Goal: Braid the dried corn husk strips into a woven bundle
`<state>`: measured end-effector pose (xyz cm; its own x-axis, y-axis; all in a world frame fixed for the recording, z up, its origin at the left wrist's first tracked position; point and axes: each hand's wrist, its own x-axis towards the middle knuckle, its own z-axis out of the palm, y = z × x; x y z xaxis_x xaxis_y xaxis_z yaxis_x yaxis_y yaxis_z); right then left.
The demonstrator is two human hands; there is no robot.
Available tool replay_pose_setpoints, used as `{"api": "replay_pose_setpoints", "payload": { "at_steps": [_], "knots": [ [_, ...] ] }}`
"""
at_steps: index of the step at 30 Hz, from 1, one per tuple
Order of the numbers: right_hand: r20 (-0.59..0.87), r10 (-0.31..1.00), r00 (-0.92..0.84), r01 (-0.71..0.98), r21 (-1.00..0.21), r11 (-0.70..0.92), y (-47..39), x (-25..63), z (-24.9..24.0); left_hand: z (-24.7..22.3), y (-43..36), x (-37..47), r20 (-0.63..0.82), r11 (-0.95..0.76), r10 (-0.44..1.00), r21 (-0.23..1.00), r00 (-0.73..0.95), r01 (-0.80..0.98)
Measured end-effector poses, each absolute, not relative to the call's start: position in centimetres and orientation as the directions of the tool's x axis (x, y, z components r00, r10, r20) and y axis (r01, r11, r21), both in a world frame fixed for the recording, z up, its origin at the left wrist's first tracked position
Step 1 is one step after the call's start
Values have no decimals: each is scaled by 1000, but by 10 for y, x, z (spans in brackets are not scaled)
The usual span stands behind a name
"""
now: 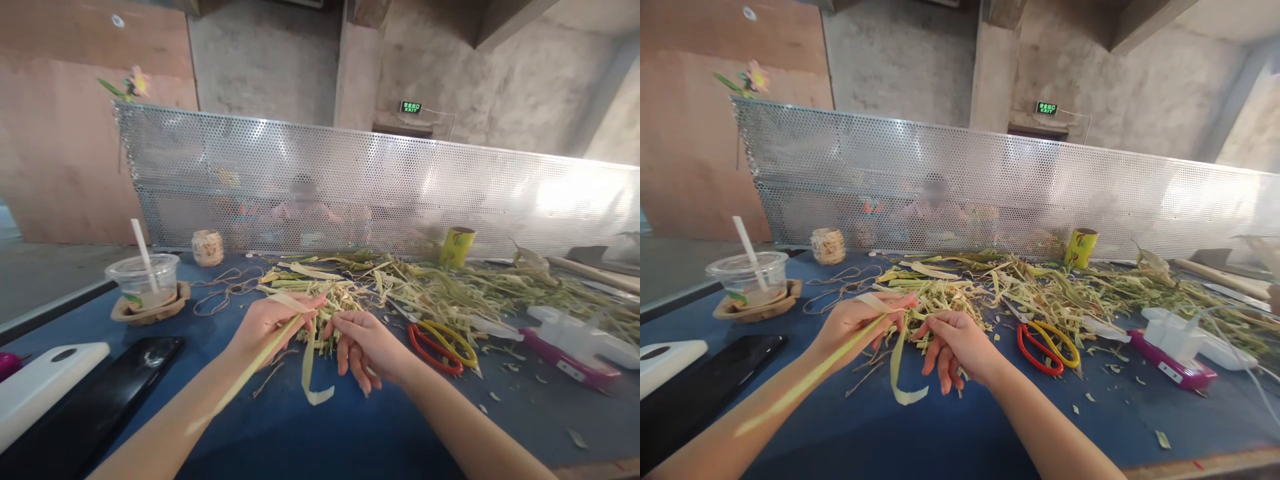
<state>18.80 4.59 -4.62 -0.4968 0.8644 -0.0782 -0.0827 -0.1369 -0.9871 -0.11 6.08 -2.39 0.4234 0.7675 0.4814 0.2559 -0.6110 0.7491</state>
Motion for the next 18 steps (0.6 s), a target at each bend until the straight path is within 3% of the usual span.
{"api": "replay_pose_setpoints", "payload": {
  "at_steps": [4,7,10,13,15,18],
  "knots": [
    [-99,896,-433,63,-995,-79,47,187,-48,-22,64,-4,377,-550,806,762,457,341],
    [63,954,-292,223,-966,132,46,185,-54,-27,69,-2,325,-463,862,815,388,347],
    [253,935,-250,403,-851,338,43,185,-58,-32,75,2,227,-343,891,904,392,256],
    [407,851,-332,602,-603,523,39,185,-58,-35,78,4,144,-236,904,953,403,190],
    [503,737,-452,690,-327,646,38,184,-59,-37,78,4,117,-199,908,965,403,168],
    [534,562,-632,682,39,731,37,181,-62,-38,76,6,97,-166,909,976,404,138]
  ]
}}
